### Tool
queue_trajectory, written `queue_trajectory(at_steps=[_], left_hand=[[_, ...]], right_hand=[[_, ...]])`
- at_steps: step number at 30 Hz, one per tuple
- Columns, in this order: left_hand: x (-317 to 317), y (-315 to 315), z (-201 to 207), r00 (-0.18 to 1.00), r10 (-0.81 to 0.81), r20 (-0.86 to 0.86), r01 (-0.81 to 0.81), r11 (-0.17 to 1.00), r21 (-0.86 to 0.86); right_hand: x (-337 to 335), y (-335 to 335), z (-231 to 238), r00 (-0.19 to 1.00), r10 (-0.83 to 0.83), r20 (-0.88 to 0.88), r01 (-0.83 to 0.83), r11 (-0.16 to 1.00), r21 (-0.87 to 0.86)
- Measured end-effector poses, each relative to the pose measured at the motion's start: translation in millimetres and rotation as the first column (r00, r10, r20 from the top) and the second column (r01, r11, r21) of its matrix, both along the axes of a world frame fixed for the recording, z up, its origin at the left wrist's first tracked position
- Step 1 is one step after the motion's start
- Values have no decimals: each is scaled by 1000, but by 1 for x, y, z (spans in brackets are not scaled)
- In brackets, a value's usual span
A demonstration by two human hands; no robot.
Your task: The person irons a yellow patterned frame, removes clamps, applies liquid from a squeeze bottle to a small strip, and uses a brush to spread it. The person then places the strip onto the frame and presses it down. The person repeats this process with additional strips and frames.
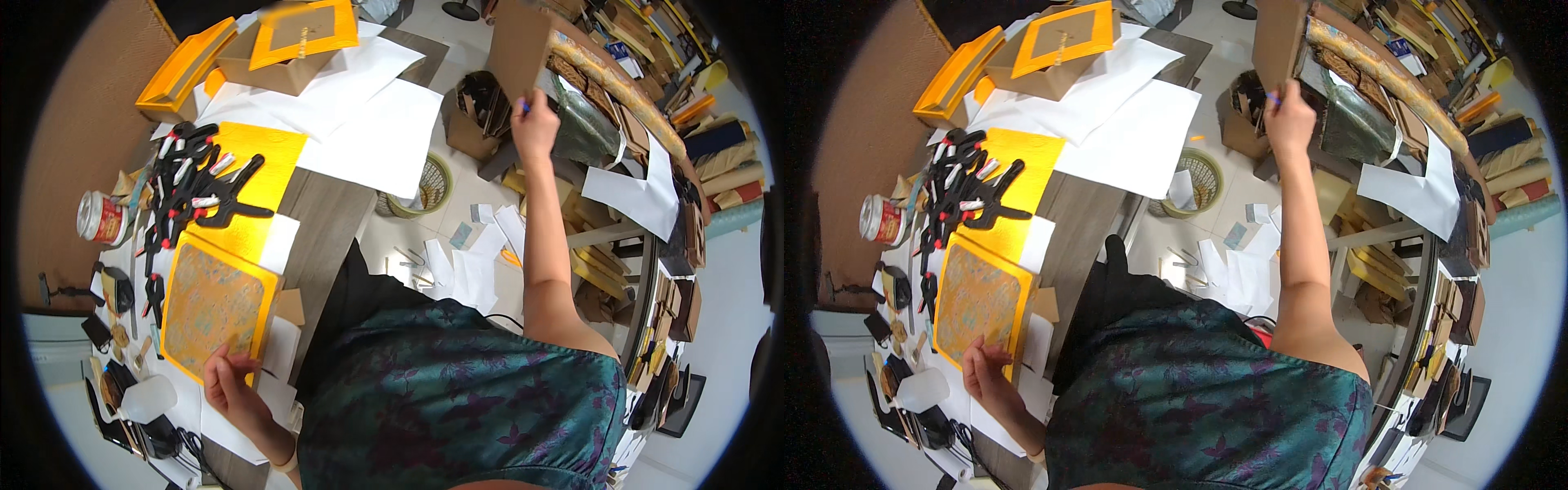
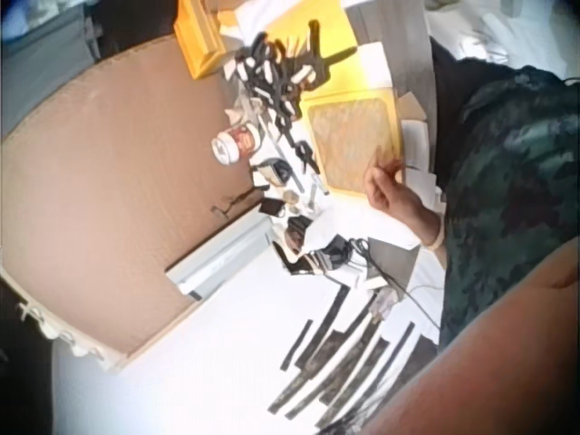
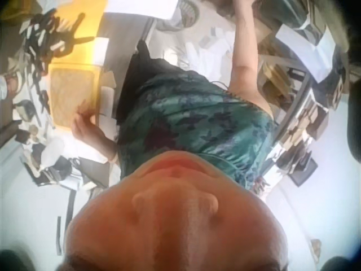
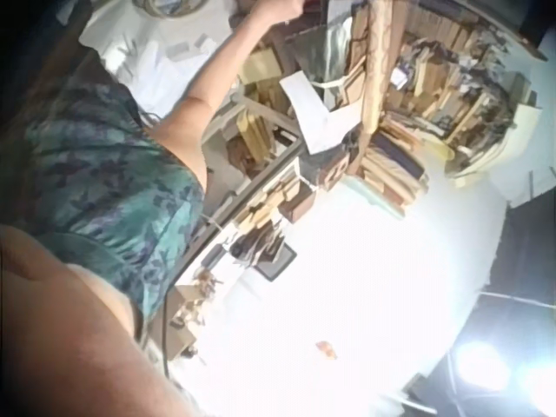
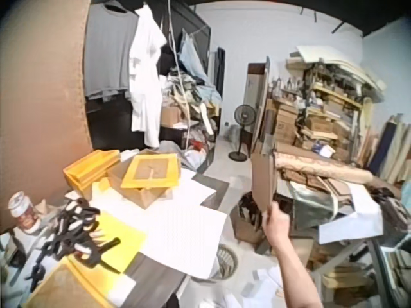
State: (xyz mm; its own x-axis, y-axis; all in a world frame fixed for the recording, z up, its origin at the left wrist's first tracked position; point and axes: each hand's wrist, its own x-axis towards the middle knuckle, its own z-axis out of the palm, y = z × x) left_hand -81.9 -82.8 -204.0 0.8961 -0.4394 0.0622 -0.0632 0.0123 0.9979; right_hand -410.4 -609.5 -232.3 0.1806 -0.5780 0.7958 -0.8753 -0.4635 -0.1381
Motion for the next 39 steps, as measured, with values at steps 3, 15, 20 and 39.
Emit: queue_trajectory(at_steps=[3, 15, 20, 39], left_hand=[[-3, -7, 0, 990, 65, 123, -75, 994, 83], [5, 12, 17, 928, 352, 118, -366, 921, 134], [11, 2, 15, 944, 307, 125, -326, 928, 180], [4, -12, 15, 924, 371, 93, -381, 910, 163]], right_hand=[[-21, -56, -102, 979, -73, -191, 118, 965, 234], [-62, -151, -195, 937, -298, -184, 306, 952, 17], [-81, -174, -239, 924, -339, -176, 364, 922, 131], [-134, -349, -276, 801, -484, -352, 599, 639, 483]])
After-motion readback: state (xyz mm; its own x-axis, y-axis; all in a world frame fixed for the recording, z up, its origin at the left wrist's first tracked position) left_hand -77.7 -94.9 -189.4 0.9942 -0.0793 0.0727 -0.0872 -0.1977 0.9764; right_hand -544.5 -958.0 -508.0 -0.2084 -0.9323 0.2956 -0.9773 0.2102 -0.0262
